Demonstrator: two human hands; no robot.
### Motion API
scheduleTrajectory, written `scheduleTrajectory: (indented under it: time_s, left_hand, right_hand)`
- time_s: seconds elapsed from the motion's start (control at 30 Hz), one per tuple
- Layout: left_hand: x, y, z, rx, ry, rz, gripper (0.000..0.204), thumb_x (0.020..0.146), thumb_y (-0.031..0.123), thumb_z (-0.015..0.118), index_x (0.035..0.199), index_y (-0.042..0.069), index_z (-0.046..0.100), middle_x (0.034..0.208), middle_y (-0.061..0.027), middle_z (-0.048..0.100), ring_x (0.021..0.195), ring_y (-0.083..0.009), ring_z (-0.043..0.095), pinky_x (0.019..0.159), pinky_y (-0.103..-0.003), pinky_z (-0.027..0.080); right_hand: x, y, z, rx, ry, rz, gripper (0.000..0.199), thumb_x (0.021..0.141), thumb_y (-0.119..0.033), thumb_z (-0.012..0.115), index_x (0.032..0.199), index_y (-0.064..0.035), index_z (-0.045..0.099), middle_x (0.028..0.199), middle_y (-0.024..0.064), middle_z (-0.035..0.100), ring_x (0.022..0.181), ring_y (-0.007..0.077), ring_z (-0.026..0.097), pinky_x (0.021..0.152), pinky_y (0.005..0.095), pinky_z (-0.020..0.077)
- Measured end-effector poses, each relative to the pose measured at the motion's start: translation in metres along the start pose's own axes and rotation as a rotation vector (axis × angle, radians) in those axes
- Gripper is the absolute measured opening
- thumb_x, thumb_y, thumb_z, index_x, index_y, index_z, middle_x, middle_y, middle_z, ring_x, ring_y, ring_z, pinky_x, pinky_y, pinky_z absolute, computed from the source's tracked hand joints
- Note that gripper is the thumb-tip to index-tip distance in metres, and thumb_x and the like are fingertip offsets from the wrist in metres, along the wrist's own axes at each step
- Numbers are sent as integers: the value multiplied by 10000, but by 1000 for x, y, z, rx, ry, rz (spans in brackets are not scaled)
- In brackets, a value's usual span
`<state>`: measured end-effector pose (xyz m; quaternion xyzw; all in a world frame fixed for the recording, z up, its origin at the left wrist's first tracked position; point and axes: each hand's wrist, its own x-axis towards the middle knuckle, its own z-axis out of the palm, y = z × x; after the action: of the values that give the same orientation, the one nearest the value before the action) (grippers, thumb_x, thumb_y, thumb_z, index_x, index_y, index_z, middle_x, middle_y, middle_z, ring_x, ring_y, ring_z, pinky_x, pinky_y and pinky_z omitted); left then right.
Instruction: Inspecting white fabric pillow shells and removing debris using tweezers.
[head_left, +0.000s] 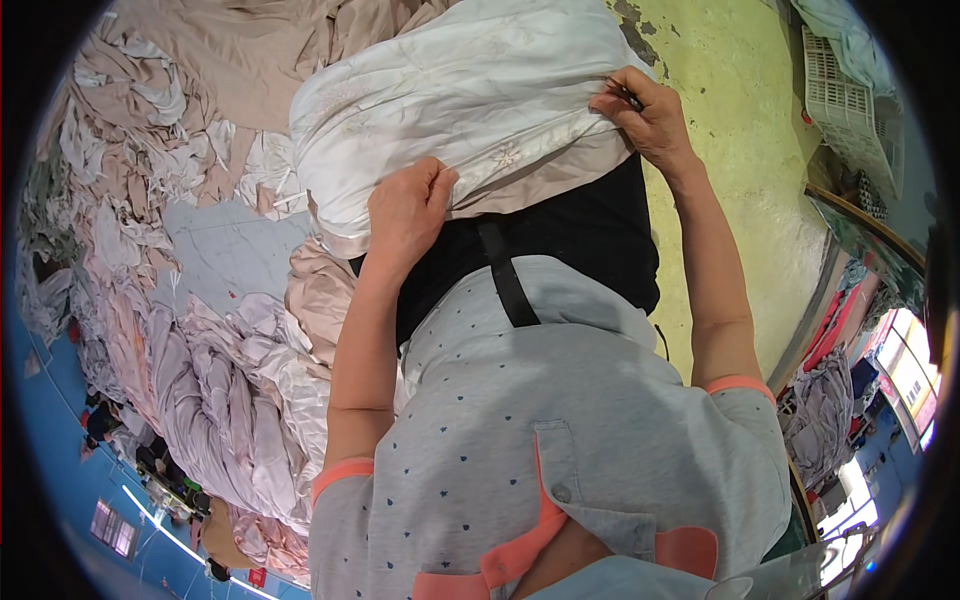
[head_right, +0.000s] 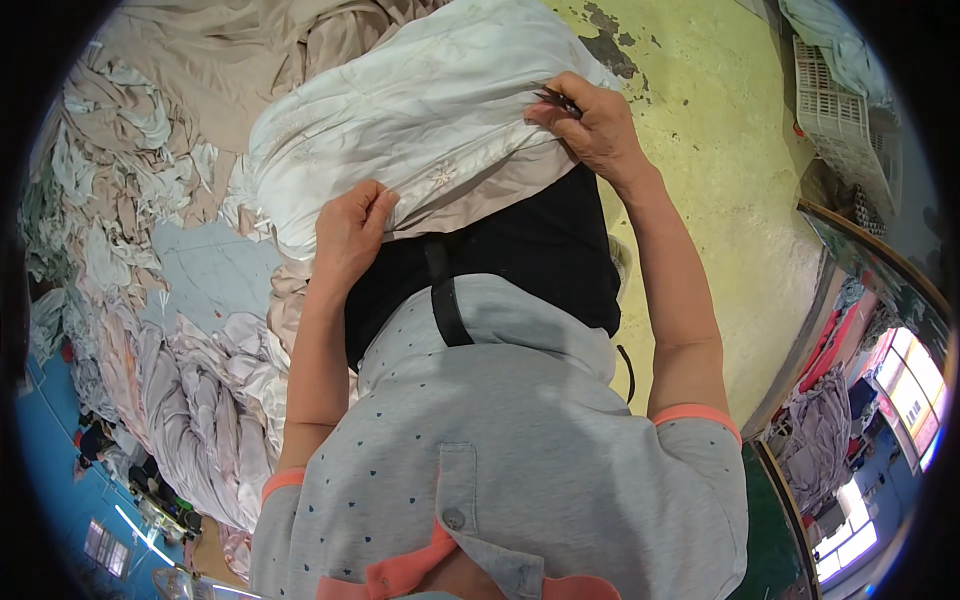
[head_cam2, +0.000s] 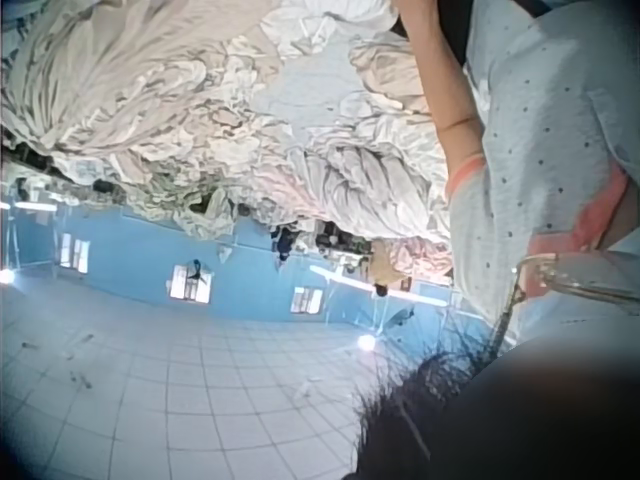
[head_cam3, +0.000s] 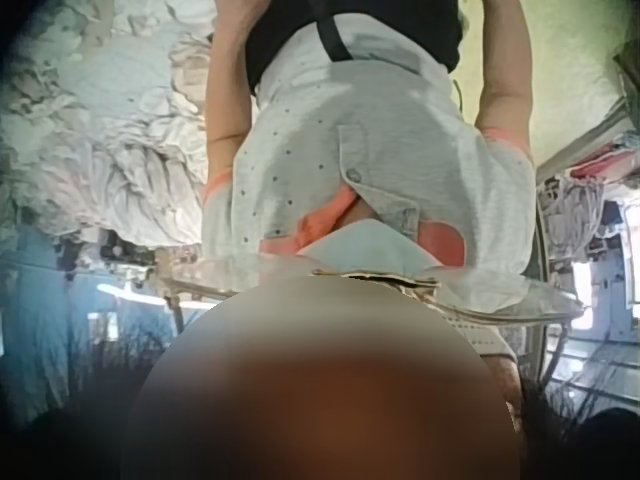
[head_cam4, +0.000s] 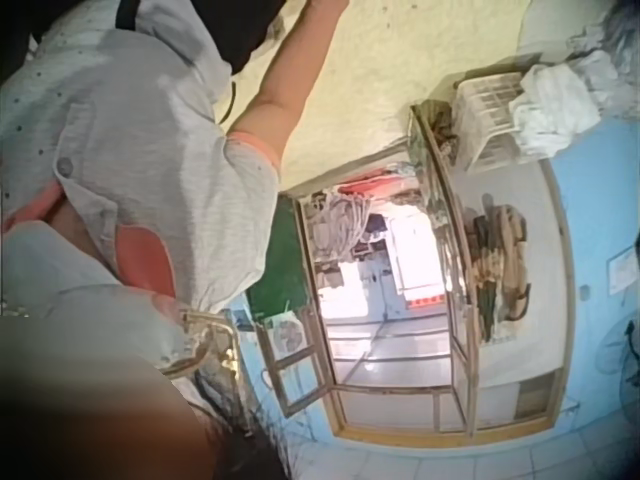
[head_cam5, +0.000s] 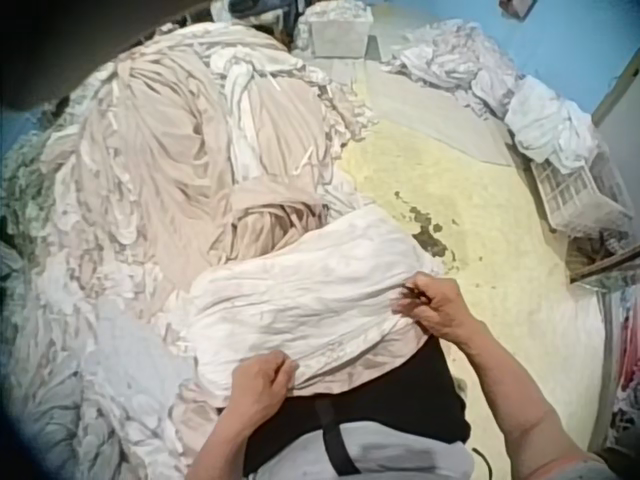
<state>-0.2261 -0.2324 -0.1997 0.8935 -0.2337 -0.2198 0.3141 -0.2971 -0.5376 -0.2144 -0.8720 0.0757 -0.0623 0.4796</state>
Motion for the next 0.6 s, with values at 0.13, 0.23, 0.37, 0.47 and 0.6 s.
scheduleTrajectory:
  time_s: [0.13,0.23,0.37,0.47,0.6]
  left_hand:
    - [0,1,-1,-20,-20,-24,249,894,247,580,800,16,601,586,-128,535,519,-234,499,536,-347,398]
    - [0,4,-3,-21,-13,-42,253,876,250,582,756,29,611,646,-158,599,626,-353,586,581,-425,433]
    - [1,4,-4,-75,-20,-47,244,872,249,583,773,30,624,634,-147,597,607,-333,584,583,-402,436]
    - [0,2,-5,-98,-31,-62,237,870,249,583,789,32,633,635,-144,598,601,-319,585,584,-389,436]
    - [-2,-3,-1,-172,-3,-52,208,883,170,608,787,-13,583,567,-11,433,549,-86,379,512,-266,340]
  right_hand:
    - [1,0,1,15,7,15,193,809,-151,720,857,-22,584,726,75,639,622,148,576,609,251,466]
    - [0,2,4,13,34,-12,199,798,-139,734,858,-24,584,727,70,638,633,134,577,612,247,467]
    - [-3,3,6,48,93,-14,150,829,-90,694,826,-21,561,662,-6,513,629,66,453,595,214,397]
    - [-8,3,0,34,106,7,135,819,-75,698,835,-21,575,683,-5,519,641,65,455,600,211,395]
    - [-24,1,-4,-47,360,-119,125,787,-29,708,865,-16,611,766,5,562,678,67,489,609,206,394]
